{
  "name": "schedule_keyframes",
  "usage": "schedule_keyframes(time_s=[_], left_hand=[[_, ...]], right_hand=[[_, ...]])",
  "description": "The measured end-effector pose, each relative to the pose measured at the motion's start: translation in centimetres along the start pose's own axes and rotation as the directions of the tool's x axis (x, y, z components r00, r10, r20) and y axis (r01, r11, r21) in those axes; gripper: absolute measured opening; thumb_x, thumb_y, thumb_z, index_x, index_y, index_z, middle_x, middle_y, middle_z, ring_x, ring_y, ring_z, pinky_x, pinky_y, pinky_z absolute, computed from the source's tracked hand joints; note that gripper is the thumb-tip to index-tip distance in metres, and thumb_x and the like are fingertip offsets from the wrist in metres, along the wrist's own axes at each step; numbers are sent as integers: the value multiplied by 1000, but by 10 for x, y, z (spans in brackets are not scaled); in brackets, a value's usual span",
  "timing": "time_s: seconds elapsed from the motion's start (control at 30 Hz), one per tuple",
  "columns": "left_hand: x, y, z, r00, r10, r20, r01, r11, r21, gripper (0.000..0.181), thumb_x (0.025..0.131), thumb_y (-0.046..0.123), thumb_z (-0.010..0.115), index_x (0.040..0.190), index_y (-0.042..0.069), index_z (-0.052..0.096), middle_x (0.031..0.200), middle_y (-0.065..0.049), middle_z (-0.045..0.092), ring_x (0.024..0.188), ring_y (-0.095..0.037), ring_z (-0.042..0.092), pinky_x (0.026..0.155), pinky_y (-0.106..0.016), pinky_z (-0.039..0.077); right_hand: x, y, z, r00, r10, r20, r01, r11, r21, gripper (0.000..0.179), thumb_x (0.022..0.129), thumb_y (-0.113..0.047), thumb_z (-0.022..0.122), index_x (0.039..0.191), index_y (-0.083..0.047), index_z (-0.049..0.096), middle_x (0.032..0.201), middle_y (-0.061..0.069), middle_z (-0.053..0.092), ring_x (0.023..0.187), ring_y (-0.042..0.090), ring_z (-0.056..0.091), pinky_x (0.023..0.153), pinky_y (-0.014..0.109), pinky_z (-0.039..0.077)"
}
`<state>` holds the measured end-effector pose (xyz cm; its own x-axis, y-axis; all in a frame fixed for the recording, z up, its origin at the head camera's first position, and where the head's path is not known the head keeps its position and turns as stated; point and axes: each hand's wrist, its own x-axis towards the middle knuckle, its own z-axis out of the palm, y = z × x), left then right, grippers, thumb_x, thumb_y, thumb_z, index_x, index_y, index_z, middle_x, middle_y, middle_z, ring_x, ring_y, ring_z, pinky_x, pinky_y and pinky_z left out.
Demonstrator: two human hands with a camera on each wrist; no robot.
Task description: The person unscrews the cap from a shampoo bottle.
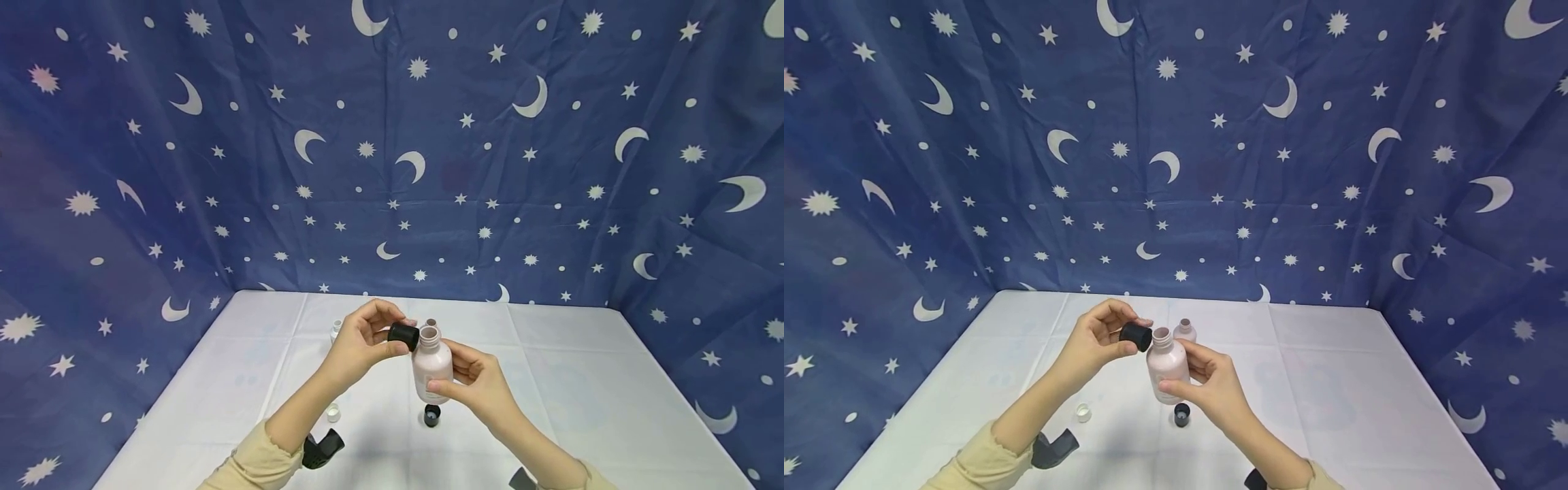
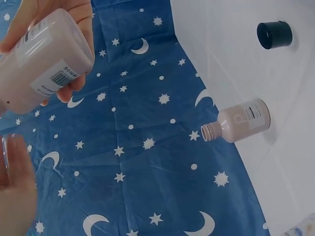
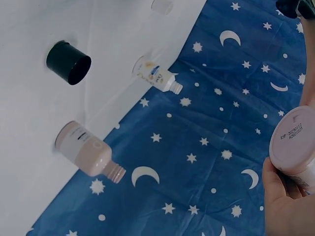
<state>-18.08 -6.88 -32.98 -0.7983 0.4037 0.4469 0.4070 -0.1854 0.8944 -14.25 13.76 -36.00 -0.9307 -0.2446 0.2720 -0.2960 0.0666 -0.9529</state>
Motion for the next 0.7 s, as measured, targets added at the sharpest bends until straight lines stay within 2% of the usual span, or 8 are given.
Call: schedule_keyframes(time_s=[0.07,0.13,0.27,0.37,0.57,0.7], left_hand=[[-1,-2,-1,1000,22,-2,-22,999,38,68,69,38,77,108,-13,55,100,12,64,97,-2,61,89,-19,51],[-2,-3,-3,1000,24,-2,-24,999,47,69,70,40,75,108,-15,57,100,15,65,95,-1,61,88,-18,51],[-5,-5,-5,1000,-11,16,12,1000,-21,74,70,39,76,108,-21,55,99,17,68,90,-2,66,80,-18,55],[-6,-7,-5,999,-25,26,26,999,-20,77,69,41,75,106,-22,54,97,16,68,87,-2,66,78,-18,56],[-9,-12,-4,994,-89,58,89,996,-14,67,69,35,78,101,-19,55,95,11,66,87,-3,66,78,-25,57],[-10,-13,-3,988,-139,62,138,990,14,53,72,24,79,102,-15,57,98,1,65,90,-3,64,80,-26,57]], right_hand=[[0,-1,-1,1000,13,-12,-13,1000,-5,58,76,-2,76,125,14,51,118,33,59,98,1,64,87,16,51],[0,-1,-2,1000,27,-14,-27,1000,-7,58,76,-2,76,126,13,51,119,33,58,98,1,64,87,17,51],[-1,0,-3,998,54,-23,-54,999,-5,58,76,-1,75,127,13,50,120,32,58,98,1,63,88,17,51],[-1,1,-4,998,59,-34,-59,998,-12,58,76,-1,75,126,12,51,119,32,59,97,1,64,87,17,51],[-2,2,-8,997,63,-43,-64,998,-24,58,76,-1,75,127,12,50,121,32,58,98,0,63,88,17,51],[-1,2,-11,997,62,-54,-64,998,-28,59,76,0,75,127,13,50,122,32,57,99,-1,63,88,18,52]])
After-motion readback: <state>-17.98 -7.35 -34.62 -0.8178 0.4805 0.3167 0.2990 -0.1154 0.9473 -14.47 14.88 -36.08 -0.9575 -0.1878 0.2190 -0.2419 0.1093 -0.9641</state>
